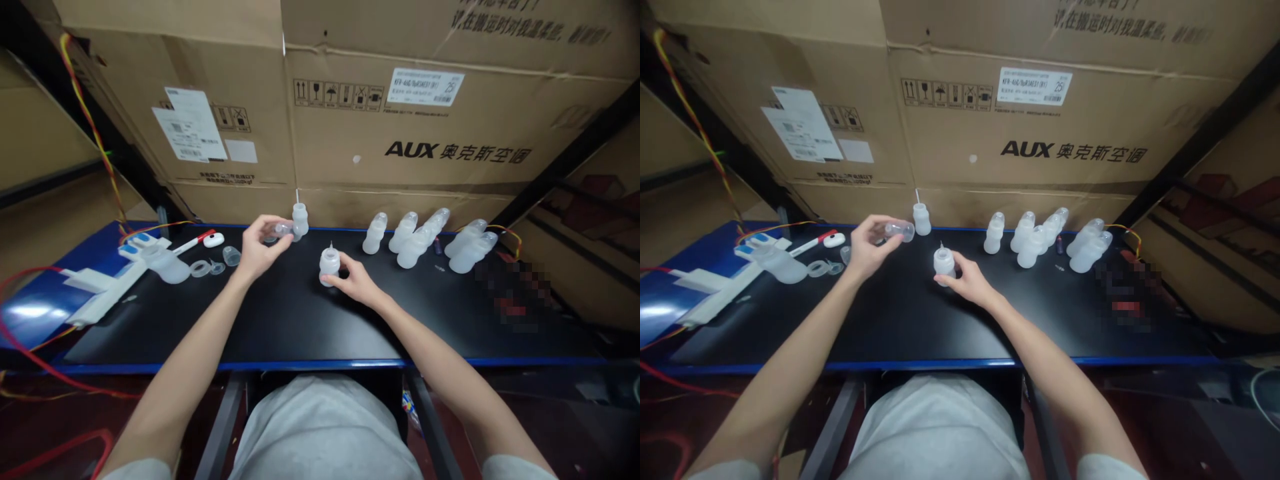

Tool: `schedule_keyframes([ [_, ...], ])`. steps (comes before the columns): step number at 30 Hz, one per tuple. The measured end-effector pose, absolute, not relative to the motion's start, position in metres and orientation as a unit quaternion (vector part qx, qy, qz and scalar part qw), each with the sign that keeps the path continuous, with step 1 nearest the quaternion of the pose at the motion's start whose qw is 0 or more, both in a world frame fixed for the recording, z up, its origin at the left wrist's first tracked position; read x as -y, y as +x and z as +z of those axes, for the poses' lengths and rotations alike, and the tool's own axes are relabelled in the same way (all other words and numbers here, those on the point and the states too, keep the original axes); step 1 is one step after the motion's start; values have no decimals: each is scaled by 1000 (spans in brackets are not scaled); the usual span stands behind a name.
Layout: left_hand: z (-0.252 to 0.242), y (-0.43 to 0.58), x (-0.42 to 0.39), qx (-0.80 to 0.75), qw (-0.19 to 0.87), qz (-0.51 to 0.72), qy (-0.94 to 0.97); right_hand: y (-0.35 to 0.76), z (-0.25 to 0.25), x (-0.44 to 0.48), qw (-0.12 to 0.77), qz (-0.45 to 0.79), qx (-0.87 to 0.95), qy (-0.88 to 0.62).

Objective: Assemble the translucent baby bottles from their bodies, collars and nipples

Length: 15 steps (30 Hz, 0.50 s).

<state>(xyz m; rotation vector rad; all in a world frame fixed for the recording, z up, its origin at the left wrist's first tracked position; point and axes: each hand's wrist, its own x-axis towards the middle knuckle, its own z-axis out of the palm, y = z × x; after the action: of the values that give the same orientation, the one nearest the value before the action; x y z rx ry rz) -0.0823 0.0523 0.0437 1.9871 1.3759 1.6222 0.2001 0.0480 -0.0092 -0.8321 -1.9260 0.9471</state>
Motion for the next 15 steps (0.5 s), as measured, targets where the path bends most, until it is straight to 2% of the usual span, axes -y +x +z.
schedule_keyframes([
  [2, 43, -64, -44, -370, 204, 612, 668, 195, -9, -43, 396, 382, 773, -317],
  [5, 41, -45, -32, -298, 254, 652, 649, 188, -7, -38, 395, 384, 776, -307],
  [9, 36, -32, -20, -271, 251, 677, 637, 185, -7, -35, 394, 373, 785, -299],
  [15, 33, -29, -15, -276, 222, 632, 689, 184, -7, -31, 389, 345, 805, -286],
])
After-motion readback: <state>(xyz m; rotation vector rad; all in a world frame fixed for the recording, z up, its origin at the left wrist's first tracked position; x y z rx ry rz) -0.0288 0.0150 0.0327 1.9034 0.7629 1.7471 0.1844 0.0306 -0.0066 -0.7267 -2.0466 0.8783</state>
